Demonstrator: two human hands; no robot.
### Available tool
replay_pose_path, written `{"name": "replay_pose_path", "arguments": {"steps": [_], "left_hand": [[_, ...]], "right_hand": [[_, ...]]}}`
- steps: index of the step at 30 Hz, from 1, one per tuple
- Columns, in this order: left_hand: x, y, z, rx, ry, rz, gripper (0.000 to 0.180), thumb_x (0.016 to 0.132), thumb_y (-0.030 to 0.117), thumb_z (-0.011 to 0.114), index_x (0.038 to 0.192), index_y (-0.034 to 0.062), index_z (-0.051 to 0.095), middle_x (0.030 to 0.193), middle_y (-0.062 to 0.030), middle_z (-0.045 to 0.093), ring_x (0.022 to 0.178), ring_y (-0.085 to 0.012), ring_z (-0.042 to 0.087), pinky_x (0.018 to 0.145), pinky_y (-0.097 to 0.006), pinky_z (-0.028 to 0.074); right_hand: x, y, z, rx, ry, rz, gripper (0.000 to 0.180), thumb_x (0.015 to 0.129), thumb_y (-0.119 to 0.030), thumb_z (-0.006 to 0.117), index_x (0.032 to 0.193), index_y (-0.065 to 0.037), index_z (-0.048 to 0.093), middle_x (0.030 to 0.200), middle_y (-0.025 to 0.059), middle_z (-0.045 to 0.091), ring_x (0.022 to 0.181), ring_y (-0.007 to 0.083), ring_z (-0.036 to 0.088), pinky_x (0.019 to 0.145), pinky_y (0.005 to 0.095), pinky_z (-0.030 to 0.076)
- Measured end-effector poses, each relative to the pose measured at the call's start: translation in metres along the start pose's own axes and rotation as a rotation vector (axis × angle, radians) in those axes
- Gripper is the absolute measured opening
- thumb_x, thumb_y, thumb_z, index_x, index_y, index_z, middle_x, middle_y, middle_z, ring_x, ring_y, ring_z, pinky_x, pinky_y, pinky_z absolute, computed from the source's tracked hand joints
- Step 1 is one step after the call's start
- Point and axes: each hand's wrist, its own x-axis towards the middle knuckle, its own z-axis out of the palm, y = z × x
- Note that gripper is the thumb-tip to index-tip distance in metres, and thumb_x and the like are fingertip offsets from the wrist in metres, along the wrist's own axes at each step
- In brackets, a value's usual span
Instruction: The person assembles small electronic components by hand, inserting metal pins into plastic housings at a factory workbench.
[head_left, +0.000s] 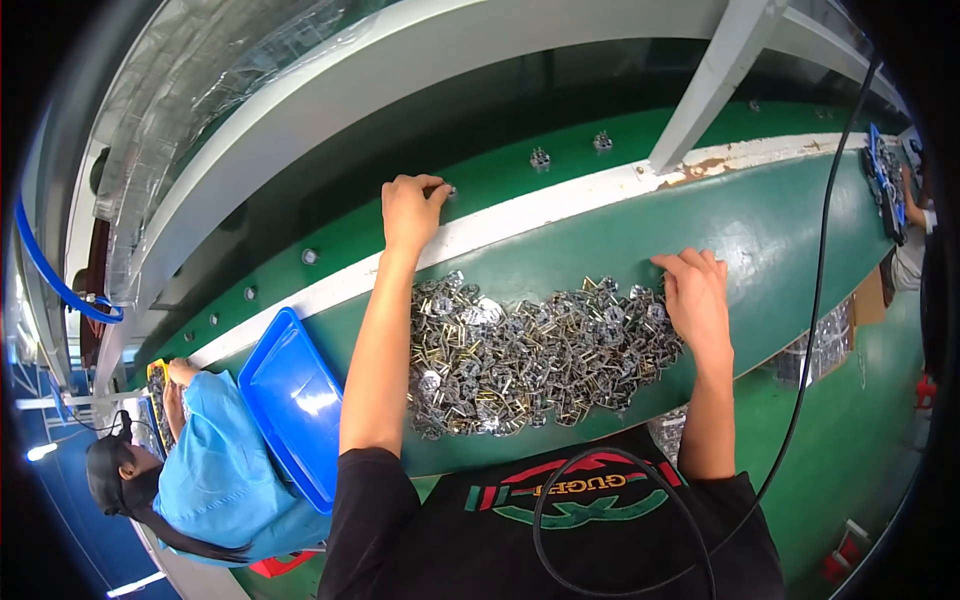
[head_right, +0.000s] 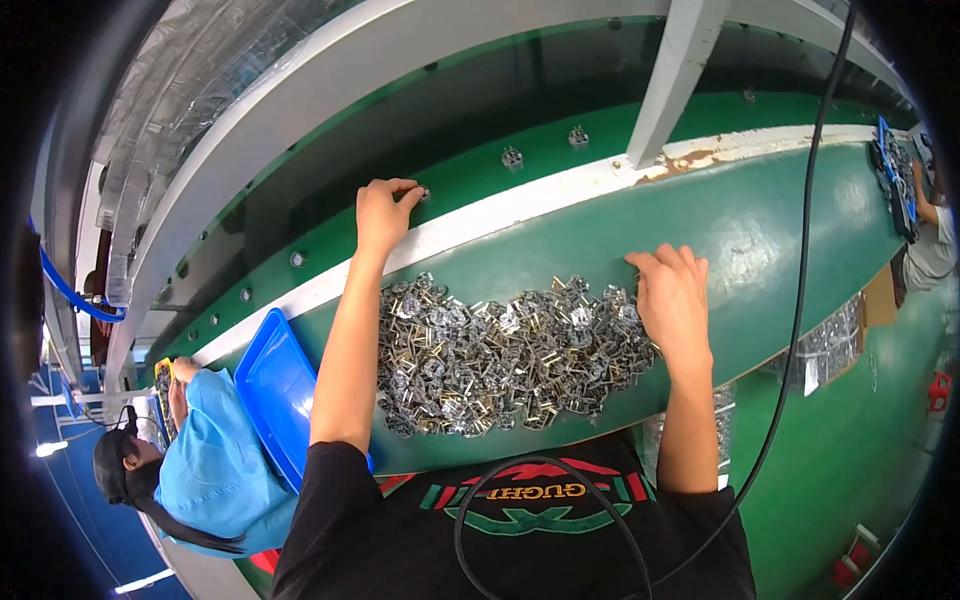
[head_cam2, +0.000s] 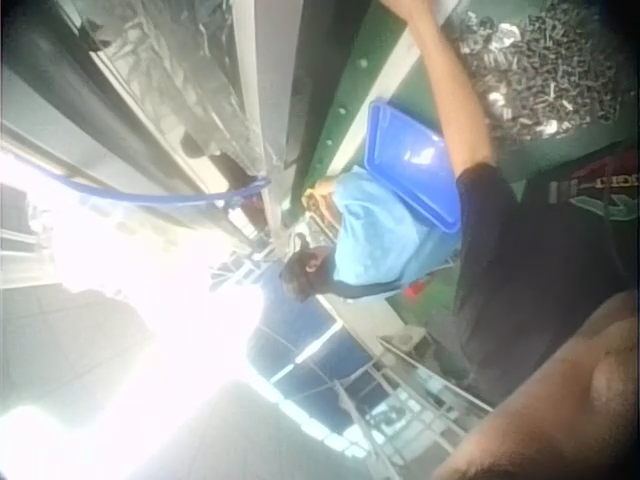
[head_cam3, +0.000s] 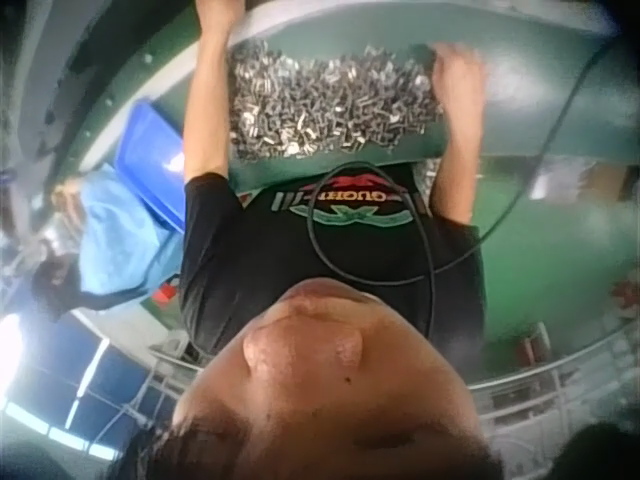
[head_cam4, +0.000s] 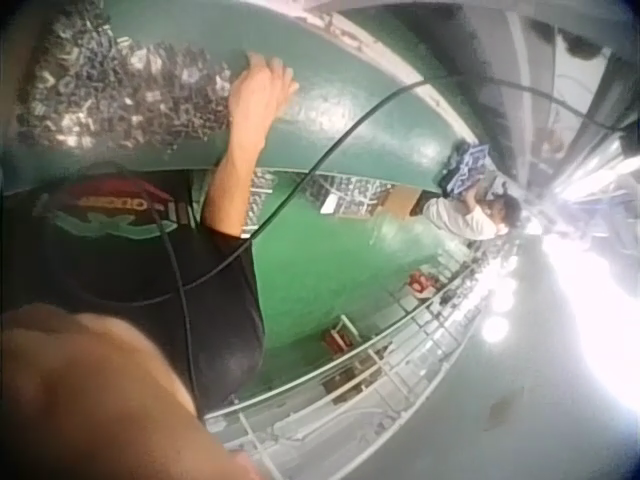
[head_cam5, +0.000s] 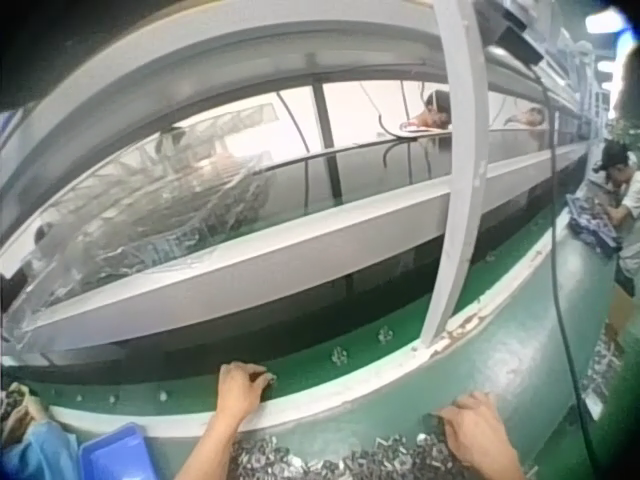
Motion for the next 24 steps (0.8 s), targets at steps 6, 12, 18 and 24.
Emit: {"name": "replay_pose_path", "arguments": {"steps": [6,12,18,24], "left_hand": [[-0.018,-0.038,-0.032,0.067,-0.146,-0.047,0.037,0.079,0.023,0.077,0.111,0.0043,0.071,0.115,-0.0205,0.061,0.101,-0.0353,0.059,0.092,-0.042,0.047],[-0.034,-0.029,-0.039,-0.193,-0.09,-0.143,0.037,0.079,0.017,0.077,0.112,0.0014,0.071,0.113,-0.0199,0.065,0.085,-0.0282,0.069,0.077,-0.034,0.055],[-0.085,0.057,-0.077,-1.045,-0.065,-0.199,0.034,0.079,-0.009,0.073,0.112,-0.0042,0.069,0.115,-0.013,0.064,0.09,-0.0131,0.065,0.078,-0.023,0.054],[-0.12,0.103,-0.082,-0.758,-0.138,0.105,0.049,0.073,-0.006,0.069,0.12,0.0078,0.067,0.107,-0.0105,0.07,0.086,-0.0155,0.067,0.076,-0.027,0.055]], "right_hand": [[-0.003,0.0,-0.009,0.75,-0.059,0.171,0.023,0.087,0.008,0.057,0.103,-0.002,0.071,0.09,0.0058,0.057,0.074,0.0149,0.056,0.063,0.0273,0.044],[0.015,-0.047,-0.005,1.289,-0.077,0.18,0.013,0.084,0.005,0.07,0.097,0.002,0.07,0.095,0.0047,0.06,0.082,0.0103,0.064,0.071,0.0233,0.052],[0.029,-0.092,-0.008,1.152,-0.102,-0.122,0.013,0.084,0.003,0.072,0.096,0.001,0.07,0.093,0.0073,0.067,0.081,0.012,0.065,0.067,0.0236,0.052],[0.039,-0.107,-0.02,0.906,0.05,-0.438,0.016,0.079,0.006,0.073,0.094,0.0,0.071,0.092,0.0085,0.066,0.078,0.018,0.065,0.067,0.0275,0.053]]}}
